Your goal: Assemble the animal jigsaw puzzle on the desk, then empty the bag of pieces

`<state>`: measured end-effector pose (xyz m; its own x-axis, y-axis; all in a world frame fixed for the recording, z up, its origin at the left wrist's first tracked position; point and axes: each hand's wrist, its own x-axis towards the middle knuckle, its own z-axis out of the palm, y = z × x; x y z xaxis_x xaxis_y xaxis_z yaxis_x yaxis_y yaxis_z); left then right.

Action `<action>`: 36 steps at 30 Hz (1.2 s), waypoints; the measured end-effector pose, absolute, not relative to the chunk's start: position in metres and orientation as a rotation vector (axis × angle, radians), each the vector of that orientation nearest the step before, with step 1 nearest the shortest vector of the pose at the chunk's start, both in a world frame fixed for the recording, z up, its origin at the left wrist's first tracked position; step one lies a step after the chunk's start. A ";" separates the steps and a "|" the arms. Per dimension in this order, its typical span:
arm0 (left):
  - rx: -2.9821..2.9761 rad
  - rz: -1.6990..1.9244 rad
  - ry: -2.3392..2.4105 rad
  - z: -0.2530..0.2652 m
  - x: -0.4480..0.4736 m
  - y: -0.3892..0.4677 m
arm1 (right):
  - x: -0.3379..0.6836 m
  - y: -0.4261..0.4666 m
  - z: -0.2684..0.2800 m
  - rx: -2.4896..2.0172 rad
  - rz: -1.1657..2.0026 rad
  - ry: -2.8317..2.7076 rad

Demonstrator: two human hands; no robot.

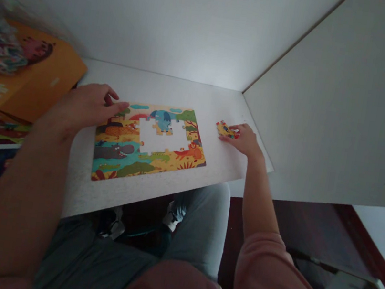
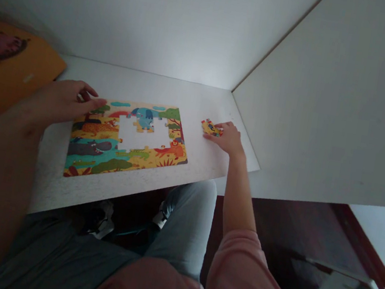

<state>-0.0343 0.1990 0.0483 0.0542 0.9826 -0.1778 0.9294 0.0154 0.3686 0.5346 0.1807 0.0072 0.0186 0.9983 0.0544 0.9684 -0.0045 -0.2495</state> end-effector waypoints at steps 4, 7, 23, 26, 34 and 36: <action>1.970 0.214 1.896 0.045 -0.038 0.202 | 0.522 0.178 0.007 -2.126 0.185 -1.961; 1.959 0.219 1.891 0.047 -0.038 0.201 | 0.517 0.176 0.009 -2.070 0.105 -2.004; 1.923 0.288 1.884 0.045 -0.037 0.195 | 0.486 0.202 0.018 -1.747 0.160 -2.062; 1.929 0.277 1.886 0.047 -0.035 0.193 | 0.450 0.215 0.030 -1.489 0.266 -2.093; 1.935 0.346 1.907 0.037 -0.033 0.189 | 0.311 0.218 0.038 -0.828 0.410 -2.622; 1.928 0.363 1.921 0.038 -0.031 0.189 | 0.304 0.213 0.031 -0.810 0.431 -2.643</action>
<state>-0.0310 0.1886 0.0377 0.0251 0.9955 -0.0909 0.8935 0.0185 0.4486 0.3043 0.2126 0.0312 -0.7788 0.5830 0.2316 0.4791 0.7911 -0.3804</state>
